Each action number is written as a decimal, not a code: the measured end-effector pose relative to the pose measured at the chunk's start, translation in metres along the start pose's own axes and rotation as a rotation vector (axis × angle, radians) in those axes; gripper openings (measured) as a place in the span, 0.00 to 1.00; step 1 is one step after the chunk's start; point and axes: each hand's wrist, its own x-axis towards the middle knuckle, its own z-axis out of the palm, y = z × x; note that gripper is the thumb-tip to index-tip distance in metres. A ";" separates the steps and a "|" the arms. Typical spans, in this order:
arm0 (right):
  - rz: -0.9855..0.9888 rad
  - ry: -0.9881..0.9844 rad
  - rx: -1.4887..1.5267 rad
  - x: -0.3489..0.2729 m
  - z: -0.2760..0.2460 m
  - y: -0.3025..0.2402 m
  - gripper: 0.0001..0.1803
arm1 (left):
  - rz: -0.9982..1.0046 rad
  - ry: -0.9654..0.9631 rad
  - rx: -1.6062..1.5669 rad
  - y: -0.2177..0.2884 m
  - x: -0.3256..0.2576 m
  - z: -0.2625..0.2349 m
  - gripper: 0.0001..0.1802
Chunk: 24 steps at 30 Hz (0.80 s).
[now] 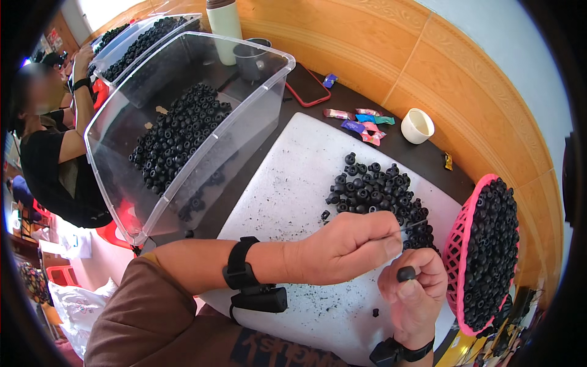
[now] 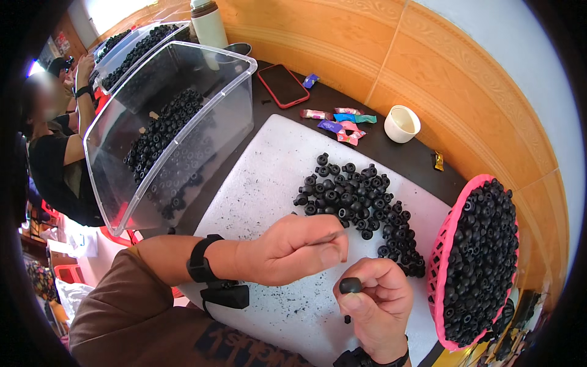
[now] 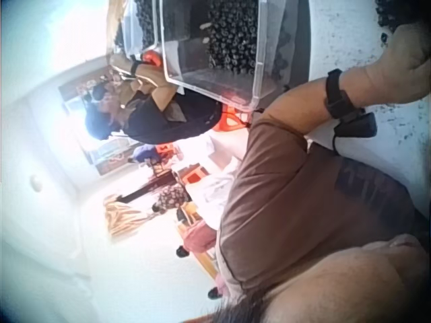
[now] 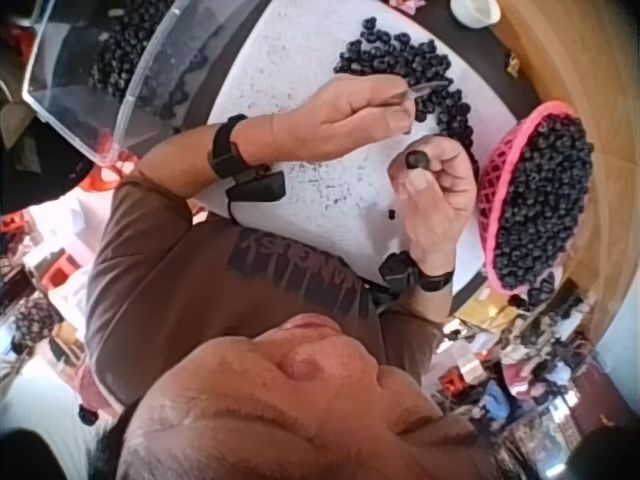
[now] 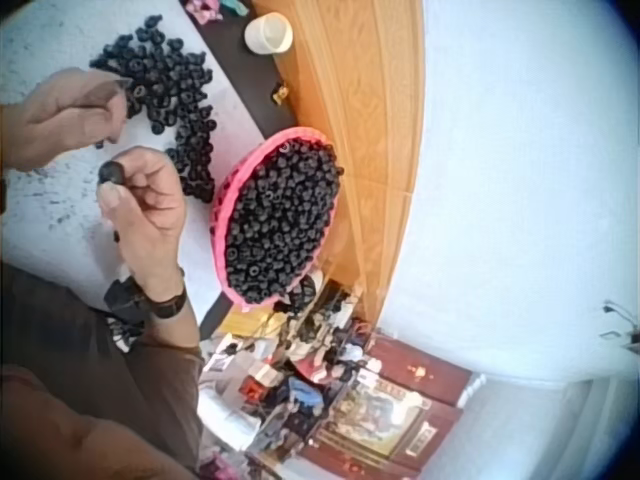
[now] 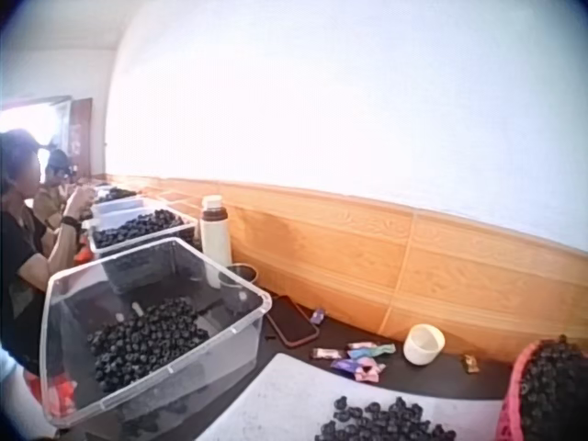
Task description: Trimming flash or excess material from small black rubber components using a hand-held knife.
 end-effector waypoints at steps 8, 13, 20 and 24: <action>0.039 0.026 -0.048 -0.002 0.001 -0.001 0.13 | -0.037 -0.148 -0.161 0.004 0.000 0.001 0.07; 0.022 0.024 -0.059 -0.002 0.000 0.001 0.13 | 0.011 -0.156 -0.150 0.004 -0.002 0.002 0.05; 0.009 0.005 -0.043 -0.002 -0.001 0.001 0.14 | 0.043 -0.123 -0.134 0.001 -0.002 0.004 0.03; 0.011 0.042 0.007 -0.001 0.000 0.001 0.14 | 0.247 -0.011 0.081 -0.011 -0.001 0.007 0.06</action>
